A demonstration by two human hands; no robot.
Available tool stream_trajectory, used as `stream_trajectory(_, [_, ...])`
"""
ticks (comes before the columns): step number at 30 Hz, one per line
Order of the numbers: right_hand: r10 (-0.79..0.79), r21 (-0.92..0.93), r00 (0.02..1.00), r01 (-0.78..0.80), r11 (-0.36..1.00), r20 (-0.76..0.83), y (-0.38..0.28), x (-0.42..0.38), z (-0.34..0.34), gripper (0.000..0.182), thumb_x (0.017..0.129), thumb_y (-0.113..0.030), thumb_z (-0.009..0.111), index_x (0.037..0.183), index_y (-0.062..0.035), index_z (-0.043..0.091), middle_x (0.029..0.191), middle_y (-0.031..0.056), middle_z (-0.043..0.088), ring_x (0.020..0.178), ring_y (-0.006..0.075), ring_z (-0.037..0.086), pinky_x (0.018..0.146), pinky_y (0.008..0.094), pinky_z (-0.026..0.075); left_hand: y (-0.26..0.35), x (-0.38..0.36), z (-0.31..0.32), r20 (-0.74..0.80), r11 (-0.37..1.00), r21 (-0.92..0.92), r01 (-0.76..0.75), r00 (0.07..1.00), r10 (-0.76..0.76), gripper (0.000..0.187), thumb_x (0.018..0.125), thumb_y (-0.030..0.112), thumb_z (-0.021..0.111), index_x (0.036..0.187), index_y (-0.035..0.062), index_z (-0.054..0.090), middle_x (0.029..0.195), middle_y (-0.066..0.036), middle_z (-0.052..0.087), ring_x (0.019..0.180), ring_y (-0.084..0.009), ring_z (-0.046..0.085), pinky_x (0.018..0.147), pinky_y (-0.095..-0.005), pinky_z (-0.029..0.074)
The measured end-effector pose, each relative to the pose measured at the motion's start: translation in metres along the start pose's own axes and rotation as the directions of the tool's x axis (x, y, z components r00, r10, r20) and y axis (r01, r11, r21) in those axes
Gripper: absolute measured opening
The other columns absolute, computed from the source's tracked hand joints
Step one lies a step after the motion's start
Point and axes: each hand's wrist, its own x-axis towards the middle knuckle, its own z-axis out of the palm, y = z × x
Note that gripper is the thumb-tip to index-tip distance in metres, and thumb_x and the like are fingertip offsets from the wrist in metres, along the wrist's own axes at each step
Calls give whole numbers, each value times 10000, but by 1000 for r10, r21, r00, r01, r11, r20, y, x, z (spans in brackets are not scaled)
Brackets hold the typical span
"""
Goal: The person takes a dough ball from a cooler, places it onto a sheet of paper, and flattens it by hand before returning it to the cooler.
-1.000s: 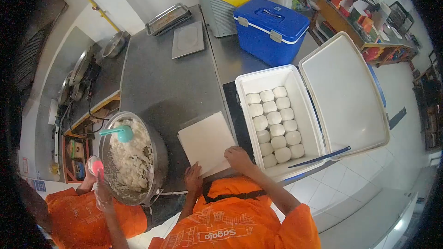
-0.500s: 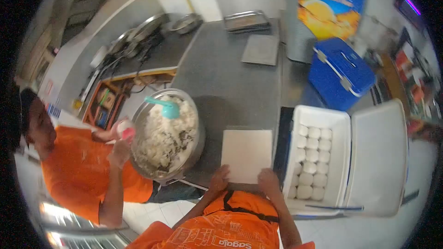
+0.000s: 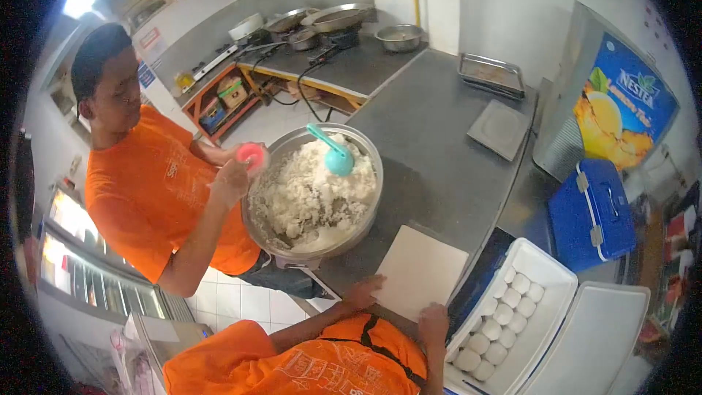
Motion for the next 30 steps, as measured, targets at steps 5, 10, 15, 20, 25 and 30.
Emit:
stream_trajectory(5, [-90,13,994,91,996,-66,3,-3,2,198,710,-51,738,895,-61,668,1109,177,628,1069,374,582,934,450,487,12,2,-8,-8,999,-31,17,1000,-18,664,710,-39,642,1358,54,537,1394,-167,541,1284,-322,526,1032,-432,465])
stream_trajectory(10, [-149,55,985,154,987,-82,3,-2,1,184,719,-45,727,893,-62,668,1115,177,627,1101,380,569,957,465,474,7,10,-1,-7,996,-50,75,997,-76,682,680,-49,657,1347,37,548,1398,-175,539,1258,-317,556,1020,-422,478])
stream_trajectory(15, [-103,13,994,104,995,-21,3,-7,4,184,728,-40,723,903,-67,671,1141,186,615,1126,391,560,972,482,464,12,1,-2,54,968,-139,209,978,-203,718,664,-48,684,1363,40,546,1421,-168,525,1269,-306,550,1042,-411,471])
stream_trajectory(20, [6,74,997,-1,997,-78,5,-8,12,188,725,-28,731,903,-56,676,1156,175,611,1128,388,558,975,474,466,6,2,1,-4,995,-19,96,995,-96,715,660,-62,691,1355,30,552,1378,-163,564,1274,-314,542,1053,-412,461])
stream_trajectory(25, [-31,100,993,43,994,-116,3,-12,8,181,725,-25,733,899,-37,683,1161,174,630,1145,378,563,986,455,466,4,3,2,-51,999,-33,-18,999,16,727,641,-74,711,1345,23,555,1335,-184,588,1274,-337,537,1050,-423,459])
stream_trajectory(30, [36,83,997,-30,996,-73,9,-13,13,166,737,-40,729,898,-26,689,1204,178,637,1150,369,576,991,447,468,3,2,3,-134,987,-120,-102,987,86,721,623,-70,724,1321,14,565,1293,-204,608,1251,-360,553,1034,-438,464])
